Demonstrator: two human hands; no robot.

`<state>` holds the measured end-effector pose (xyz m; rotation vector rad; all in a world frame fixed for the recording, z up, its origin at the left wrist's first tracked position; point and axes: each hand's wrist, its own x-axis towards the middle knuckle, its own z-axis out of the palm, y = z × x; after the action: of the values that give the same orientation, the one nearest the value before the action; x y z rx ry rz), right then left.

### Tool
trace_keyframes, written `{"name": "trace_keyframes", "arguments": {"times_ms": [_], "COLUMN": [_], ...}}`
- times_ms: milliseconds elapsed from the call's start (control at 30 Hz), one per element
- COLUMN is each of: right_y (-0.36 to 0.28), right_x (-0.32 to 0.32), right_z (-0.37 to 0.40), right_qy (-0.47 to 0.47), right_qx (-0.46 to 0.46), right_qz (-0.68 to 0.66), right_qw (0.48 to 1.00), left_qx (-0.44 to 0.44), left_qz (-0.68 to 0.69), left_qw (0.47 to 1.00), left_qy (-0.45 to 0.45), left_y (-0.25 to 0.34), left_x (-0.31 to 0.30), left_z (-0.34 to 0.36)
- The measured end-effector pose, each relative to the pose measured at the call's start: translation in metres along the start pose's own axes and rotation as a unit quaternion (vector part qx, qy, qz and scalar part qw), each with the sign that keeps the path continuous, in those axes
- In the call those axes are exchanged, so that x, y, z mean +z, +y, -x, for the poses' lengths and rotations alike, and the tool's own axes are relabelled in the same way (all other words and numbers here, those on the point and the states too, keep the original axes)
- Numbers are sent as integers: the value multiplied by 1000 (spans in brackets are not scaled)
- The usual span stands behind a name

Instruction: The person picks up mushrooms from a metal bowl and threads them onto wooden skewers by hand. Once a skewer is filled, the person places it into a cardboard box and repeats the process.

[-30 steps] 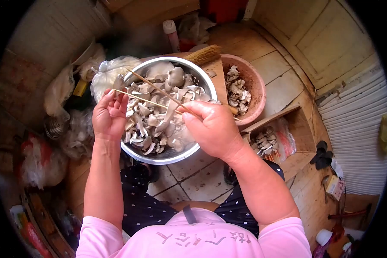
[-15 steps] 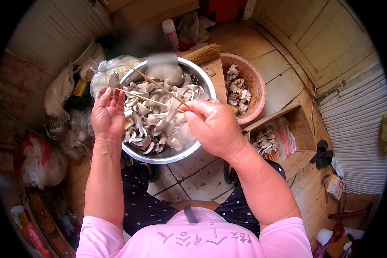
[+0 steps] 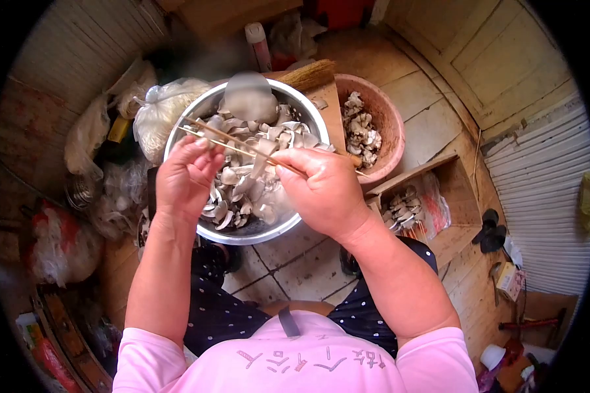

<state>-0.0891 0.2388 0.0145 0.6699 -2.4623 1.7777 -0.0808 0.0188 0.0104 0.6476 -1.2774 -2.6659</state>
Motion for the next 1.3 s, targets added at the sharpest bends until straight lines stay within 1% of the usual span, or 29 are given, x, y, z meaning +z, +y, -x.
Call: {"name": "trace_keyframes", "arguments": {"times_ms": [33, 100, 133, 200, 300, 400, 433, 467, 500, 533, 567, 600, 633, 700, 733, 767, 833, 867, 900, 967, 1000, 1033, 1100, 1233, 1267, 1300], "right_y": [-1, -1, 1, 4, 3, 4, 4, -3, -5, -5, -5, -5, -5, -3, -1, 0, 1, 3, 3, 1, 0, -1, -3, -5, -3, 0], "right_x": [2, 5, 6, 6, 7, 4, 3, -3, -5, -7, -8, -8, -7, -3, 0, 0, -1, -2, -3, -3, -4, -6, -9, -12, -11, -8], "right_z": [0, 0, 0, 0, -1, -4, -4, -4, -5, -5, -5, -5, -5, -4, -4, -4, -5, -5, -6, -6, -6, -5, -3, -2, -2, -2], "right_qy": [0, 0, 4, 7, 0, 18, 33, 0, 0, 2, 5, 6, 0, -7, 17, 41, 44, 43, 42, 44, 44, 45, -9, -4, -3, 27], "right_qx": [5, 13, 3, -7, -3, 9, 19, 72, 73, 77, 81, 82, 73, 64, 41, 19, 20, 15, 10, 4, -2, -2, 25, 23, 22, 12], "right_qz": [2, 4, 18, 33, 19, -7, -27, -31, -31, -39, -47, -46, -34, -22, -24, -27, -23, -24, -25, -23, -20, -19, -20, -18, -18, -29], "right_qw": [1000, 1000, 1000, 999, 1000, 1000, 999, 997, 997, 996, 996, 996, 997, 998, 999, 999, 999, 999, 999, 999, 999, 999, 999, 1000, 1000, 999], "left_qx": [-36, -72, -84, -88, -88, -51, -22, 5, 32, 31, 41, 49, 98, 122, 106, 106, 82, 74, 74, 90, 95, 96, 104, 100, 112, 123], "left_qz": [-15, -29, -25, -25, -46, -72, -99, -157, -215, -216, -343, -463, -549, -691, -716, -715, -799, -831, -831, -877, -883, -883, -877, -880, -862, -842], "left_qw": [999, 997, 995, 995, 994, 993, 994, 987, 976, 976, 938, 883, 829, 709, 686, 686, 581, 532, 532, 456, 445, 444, 458, 454, 488, 520], "left_qy": [-10, -27, -38, -40, -55, -76, -51, -33, -16, -16, -36, -56, -50, -70, -80, -81, -135, -147, -148, -125, -118, -119, -100, -99, -86, -72], "left_y": [-3, -12, -17, -18, -13, -6, -3, -3, -4, -7, -13, -21, -29, -38, -45, -49, -54, -53, -56, -61, -65, -66, -66, -60, -54, -48], "left_x": [5, 14, 16, 15, 12, 5, 5, 3, -2, -10, -21, -29, -26, -22, -23, -23, -20, -14, -12, -10, -11, -8, -2, 3, 4, 2], "left_z": [4, 15, 19, 19, 16, 6, 2, -4, -12, -23, -35, -45, -47, -44, -47, -49, -51, -47, -46, -44, -45, -42, -35, -33, -33, -34]}}
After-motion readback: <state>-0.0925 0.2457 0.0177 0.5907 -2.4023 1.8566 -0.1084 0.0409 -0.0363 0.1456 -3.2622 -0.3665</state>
